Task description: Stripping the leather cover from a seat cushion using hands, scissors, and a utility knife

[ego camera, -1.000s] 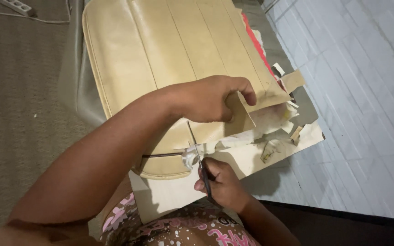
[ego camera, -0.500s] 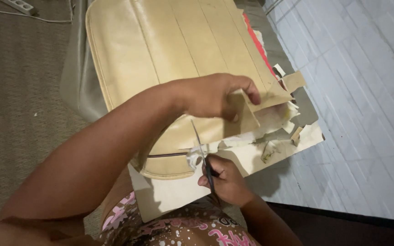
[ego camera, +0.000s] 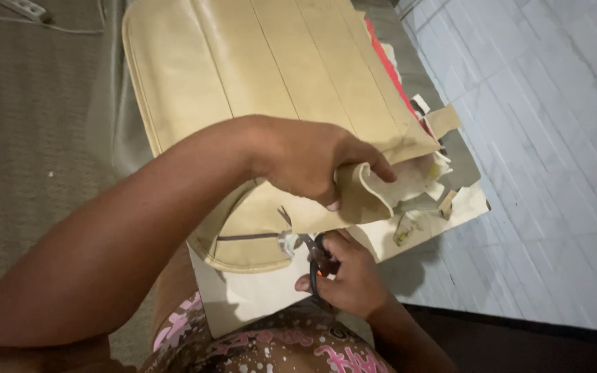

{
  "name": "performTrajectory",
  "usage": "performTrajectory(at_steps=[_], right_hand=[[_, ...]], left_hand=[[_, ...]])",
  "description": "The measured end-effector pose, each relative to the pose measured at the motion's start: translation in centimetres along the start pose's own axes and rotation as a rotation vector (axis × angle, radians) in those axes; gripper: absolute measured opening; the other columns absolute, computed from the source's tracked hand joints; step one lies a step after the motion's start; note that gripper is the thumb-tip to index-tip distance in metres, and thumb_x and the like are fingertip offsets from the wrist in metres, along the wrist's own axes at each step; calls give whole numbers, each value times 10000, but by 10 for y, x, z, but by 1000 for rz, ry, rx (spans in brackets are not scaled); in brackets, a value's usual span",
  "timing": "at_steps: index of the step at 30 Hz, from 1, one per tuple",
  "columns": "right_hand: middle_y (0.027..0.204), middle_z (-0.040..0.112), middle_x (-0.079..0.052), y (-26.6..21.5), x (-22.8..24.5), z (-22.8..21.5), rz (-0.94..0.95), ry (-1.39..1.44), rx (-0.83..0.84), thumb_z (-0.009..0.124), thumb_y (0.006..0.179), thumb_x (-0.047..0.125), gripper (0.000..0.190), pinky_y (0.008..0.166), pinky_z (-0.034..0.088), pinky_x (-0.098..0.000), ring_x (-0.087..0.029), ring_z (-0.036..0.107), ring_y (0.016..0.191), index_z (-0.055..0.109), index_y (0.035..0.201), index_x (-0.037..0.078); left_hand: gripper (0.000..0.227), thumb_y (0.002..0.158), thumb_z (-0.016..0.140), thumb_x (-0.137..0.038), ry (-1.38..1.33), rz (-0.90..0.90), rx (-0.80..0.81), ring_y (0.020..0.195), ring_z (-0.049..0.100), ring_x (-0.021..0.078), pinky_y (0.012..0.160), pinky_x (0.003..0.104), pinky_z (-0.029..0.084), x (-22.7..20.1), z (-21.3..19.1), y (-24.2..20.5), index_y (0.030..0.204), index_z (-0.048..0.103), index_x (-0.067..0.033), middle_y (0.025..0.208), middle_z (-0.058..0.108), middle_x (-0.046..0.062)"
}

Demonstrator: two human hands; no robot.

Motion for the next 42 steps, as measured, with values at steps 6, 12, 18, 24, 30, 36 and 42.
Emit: performTrajectory(at_steps=[6,12,18,24,30,36,42], right_hand=[[771,523,9,-4,3,6,-24,85,76,921,591,205,398,550,421,-278,-120,445,620,565,751,125],[829,589,3,-9,0,7,121,-104,82,954,568,361,467,590,464,-310,-135,545,655,616,806,145],[893,546,12,-18,10,-11,51,-149,28,954,557,407,507,629,553,-275,-113,560,718,687,900,146],[863,525,8,-17,29,-15,-60,-198,-33,963,539,385,549,636,471,-321,-156,529,692,554,811,140],[859,585,4,-8,14,2,96,-167,51,958,545,399,503,562,543,-315,-145,598,718,601,811,166],[809,484,-4,-2,12,16,-30,135,233,868,644,249,397,602,398,-281,-128,421,677,583,885,116],[837,568,-51,-3,14,20,-50,313,269,837,683,257,395,611,497,-287,-143,619,680,569,907,74]], left_hand=[[767,747,662,-69,-49,4,-13,955,671,147,796,267,446,-9,-4,-13,1470,591,-316,952,748,-10],[743,763,593,-67,33,-35,-38,937,668,171,719,290,457,-8,-4,-21,1443,594,-365,1180,748,-48],[742,729,626,9,-148,56,-54,1172,724,151,893,312,505,-8,-10,-35,1399,636,-310,1408,735,-62],[648,767,700,-54,-183,232,-52,1276,691,242,970,428,567,-19,-9,-33,1396,603,-178,1484,656,58],[685,784,559,-45,2,-13,-104,903,664,169,693,306,428,-7,-5,-21,1388,650,-356,1057,760,-16],[684,755,523,20,99,135,-163,810,680,195,629,322,469,-10,-3,-6,1391,640,-203,931,742,26],[604,792,526,-66,132,174,-225,714,640,196,599,328,437,-9,-3,-2,1366,648,-208,863,719,18]])
Point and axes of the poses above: each hand's wrist, its own y-axis towards the middle knuckle, its own z-axis out of the palm, x = y × z, the point moved 10 cm from there along y, towards the middle knuckle
